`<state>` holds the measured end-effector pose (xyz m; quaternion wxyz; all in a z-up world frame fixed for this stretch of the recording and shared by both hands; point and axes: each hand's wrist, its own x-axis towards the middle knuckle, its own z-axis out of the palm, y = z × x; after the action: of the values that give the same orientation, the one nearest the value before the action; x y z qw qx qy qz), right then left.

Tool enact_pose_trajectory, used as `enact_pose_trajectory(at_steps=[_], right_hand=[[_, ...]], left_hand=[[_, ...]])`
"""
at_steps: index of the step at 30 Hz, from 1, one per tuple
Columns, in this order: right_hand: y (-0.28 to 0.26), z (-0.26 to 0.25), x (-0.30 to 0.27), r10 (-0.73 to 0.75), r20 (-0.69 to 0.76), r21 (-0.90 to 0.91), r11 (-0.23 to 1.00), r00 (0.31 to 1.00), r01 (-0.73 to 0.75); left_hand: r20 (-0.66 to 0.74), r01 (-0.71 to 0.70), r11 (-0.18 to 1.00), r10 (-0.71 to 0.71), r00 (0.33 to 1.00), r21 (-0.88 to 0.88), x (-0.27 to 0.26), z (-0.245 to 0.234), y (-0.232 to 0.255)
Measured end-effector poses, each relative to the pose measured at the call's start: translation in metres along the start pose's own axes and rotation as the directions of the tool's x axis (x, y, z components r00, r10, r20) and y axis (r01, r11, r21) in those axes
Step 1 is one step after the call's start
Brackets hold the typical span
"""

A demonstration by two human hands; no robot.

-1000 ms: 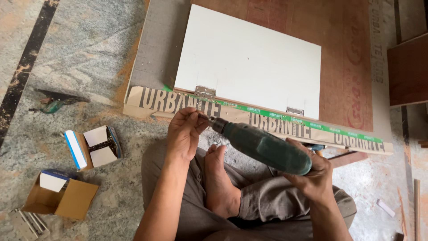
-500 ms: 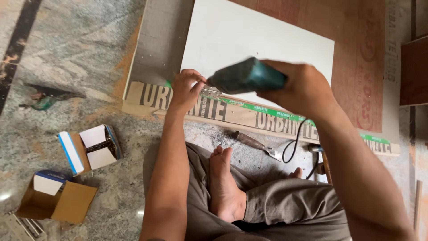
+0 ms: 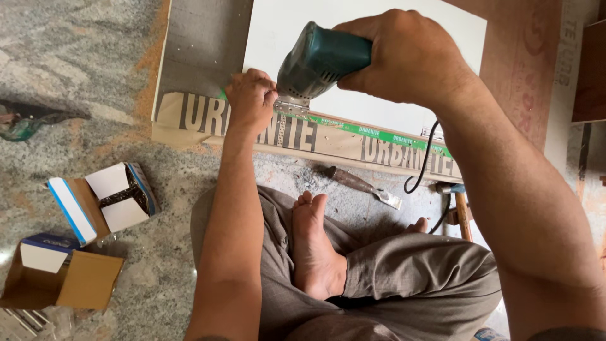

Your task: The person aligns metal hinges on a white panel and uses a power drill to secure them with screws.

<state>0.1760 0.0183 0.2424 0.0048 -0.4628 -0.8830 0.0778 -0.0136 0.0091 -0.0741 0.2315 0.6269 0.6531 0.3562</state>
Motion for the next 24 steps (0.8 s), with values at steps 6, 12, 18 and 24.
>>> enact_pose_trajectory(at_steps=[6,12,18,24], right_hand=[[0.002,0.004,-0.001,0.084,0.023,-0.068,0.994,0.996,-0.082],[0.005,0.006,0.000,0.065,0.005,-0.067,0.996,0.998,-0.065],[0.011,0.010,-0.002,0.106,0.016,-0.055,0.993,0.994,-0.105],[0.023,0.008,0.007,-0.065,0.059,-0.015,0.998,0.996,0.066]], left_hand=[[-0.009,0.021,1.000,-0.021,1.000,0.003,0.000,0.001,0.004],[-0.048,-0.013,1.000,0.012,0.999,-0.016,-0.002,0.001,0.005],[-0.050,-0.004,1.000,0.003,0.999,-0.030,-0.004,-0.003,0.010],[-0.211,-0.333,0.605,0.265,0.941,-0.723,0.015,-0.061,0.065]])
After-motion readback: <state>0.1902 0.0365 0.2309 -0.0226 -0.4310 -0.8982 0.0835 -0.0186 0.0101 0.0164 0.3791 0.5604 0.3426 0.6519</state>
